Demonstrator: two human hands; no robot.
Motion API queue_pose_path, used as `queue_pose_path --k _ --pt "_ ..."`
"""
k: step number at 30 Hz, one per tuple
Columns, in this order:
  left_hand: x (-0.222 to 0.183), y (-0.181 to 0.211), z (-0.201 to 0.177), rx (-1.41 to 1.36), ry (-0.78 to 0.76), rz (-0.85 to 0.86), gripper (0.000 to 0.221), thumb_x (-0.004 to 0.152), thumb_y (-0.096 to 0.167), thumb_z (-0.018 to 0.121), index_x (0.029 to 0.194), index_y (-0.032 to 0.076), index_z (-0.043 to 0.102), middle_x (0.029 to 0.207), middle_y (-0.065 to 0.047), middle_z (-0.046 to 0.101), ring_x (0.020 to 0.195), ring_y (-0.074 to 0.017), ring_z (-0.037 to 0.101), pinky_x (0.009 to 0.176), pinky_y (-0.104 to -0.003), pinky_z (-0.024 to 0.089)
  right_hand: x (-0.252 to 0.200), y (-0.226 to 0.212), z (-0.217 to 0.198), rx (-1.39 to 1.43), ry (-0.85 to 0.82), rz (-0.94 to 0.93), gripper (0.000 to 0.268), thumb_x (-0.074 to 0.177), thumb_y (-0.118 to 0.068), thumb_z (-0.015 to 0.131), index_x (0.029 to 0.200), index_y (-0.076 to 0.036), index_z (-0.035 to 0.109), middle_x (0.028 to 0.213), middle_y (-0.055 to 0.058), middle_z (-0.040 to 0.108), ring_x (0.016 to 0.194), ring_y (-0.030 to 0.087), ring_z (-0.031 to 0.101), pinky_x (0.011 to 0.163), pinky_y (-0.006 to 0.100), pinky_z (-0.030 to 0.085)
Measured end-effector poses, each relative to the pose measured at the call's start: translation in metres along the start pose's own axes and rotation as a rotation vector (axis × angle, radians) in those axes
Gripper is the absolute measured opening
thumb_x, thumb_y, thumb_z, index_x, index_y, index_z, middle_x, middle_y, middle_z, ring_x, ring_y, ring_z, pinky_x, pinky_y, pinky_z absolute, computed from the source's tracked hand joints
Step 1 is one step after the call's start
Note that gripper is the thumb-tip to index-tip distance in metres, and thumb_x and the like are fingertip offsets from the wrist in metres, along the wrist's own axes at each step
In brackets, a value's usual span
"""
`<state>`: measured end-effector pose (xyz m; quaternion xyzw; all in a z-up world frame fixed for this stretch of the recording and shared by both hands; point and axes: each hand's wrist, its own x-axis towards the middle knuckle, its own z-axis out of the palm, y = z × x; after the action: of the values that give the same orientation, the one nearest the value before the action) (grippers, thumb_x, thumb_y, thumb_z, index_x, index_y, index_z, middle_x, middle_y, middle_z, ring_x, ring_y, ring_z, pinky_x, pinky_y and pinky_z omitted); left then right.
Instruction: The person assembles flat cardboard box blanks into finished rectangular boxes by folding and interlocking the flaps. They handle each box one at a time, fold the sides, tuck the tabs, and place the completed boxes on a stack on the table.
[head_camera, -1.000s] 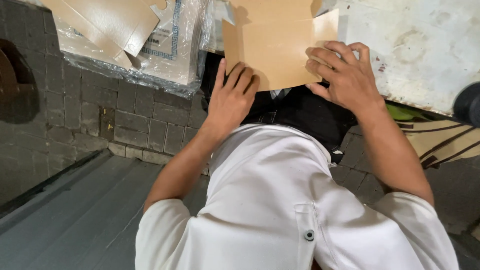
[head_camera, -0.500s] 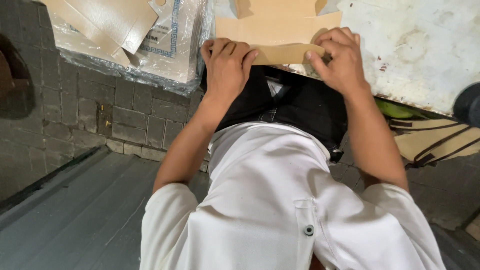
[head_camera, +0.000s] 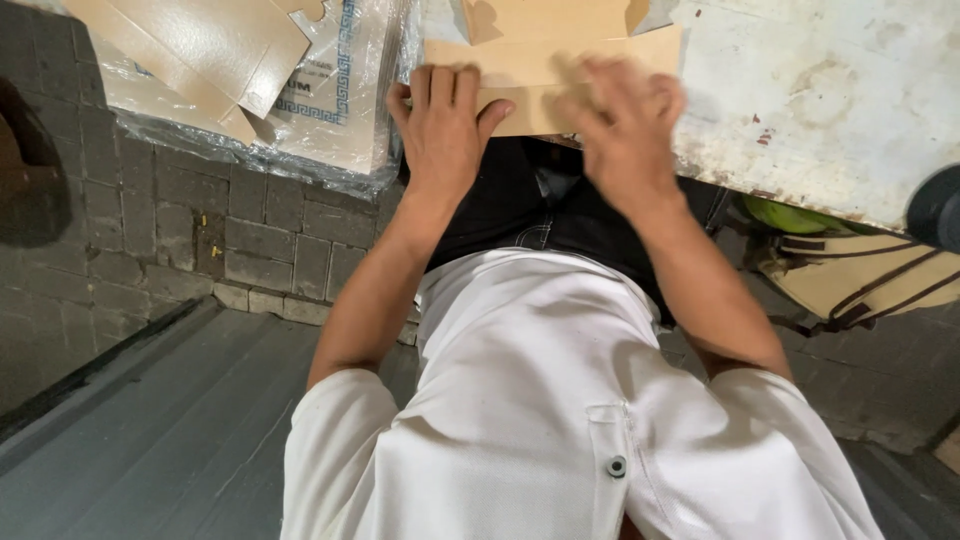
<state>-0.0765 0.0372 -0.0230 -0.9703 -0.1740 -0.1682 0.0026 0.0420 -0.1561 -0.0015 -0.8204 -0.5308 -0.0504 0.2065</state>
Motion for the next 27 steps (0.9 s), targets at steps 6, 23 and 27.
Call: queue_pose_path --k 6,23,27 --pt "0.000 0.015 -0.018 -0.270 0.228 0.335 0.016 0.099 0.007 0.056 0.107 0.010 0.070 0.110 -0.002 0.064 0.098 -0.0171 0.060 0.081 -0.038 0.036 -0.020 -0.009 0.013 0.013 -0.258 -0.100 0.066 0.099 -0.025 0.081 0.155 -0.012 0.047 0.161 0.000 0.035 0.148 0.021 0.028 0.109 0.069 0.014" --pt "-0.018 0.024 -0.019 -0.209 0.303 0.299 0.021 0.103 0.028 0.060 0.118 0.018 0.070 0.124 -0.007 0.064 0.120 -0.0213 0.058 0.108 -0.047 0.024 -0.101 0.096 -0.071 1.455 0.168 0.025 0.041 0.107 -0.048 0.042 0.089 -0.016 0.059 0.053 -0.006 0.048 0.036 0.003 0.035 0.036 0.021 0.029" --pt "-0.002 0.037 -0.029 -0.186 0.076 0.360 0.043 0.101 0.028 0.074 0.136 0.011 0.055 0.124 -0.002 0.064 0.120 -0.0181 0.059 0.107 -0.049 0.026 -0.093 0.102 -0.053 0.718 0.198 0.259 0.007 0.107 0.000 0.057 0.111 0.006 0.058 0.093 0.016 0.057 0.067 0.018 0.049 0.055 0.030 0.040"
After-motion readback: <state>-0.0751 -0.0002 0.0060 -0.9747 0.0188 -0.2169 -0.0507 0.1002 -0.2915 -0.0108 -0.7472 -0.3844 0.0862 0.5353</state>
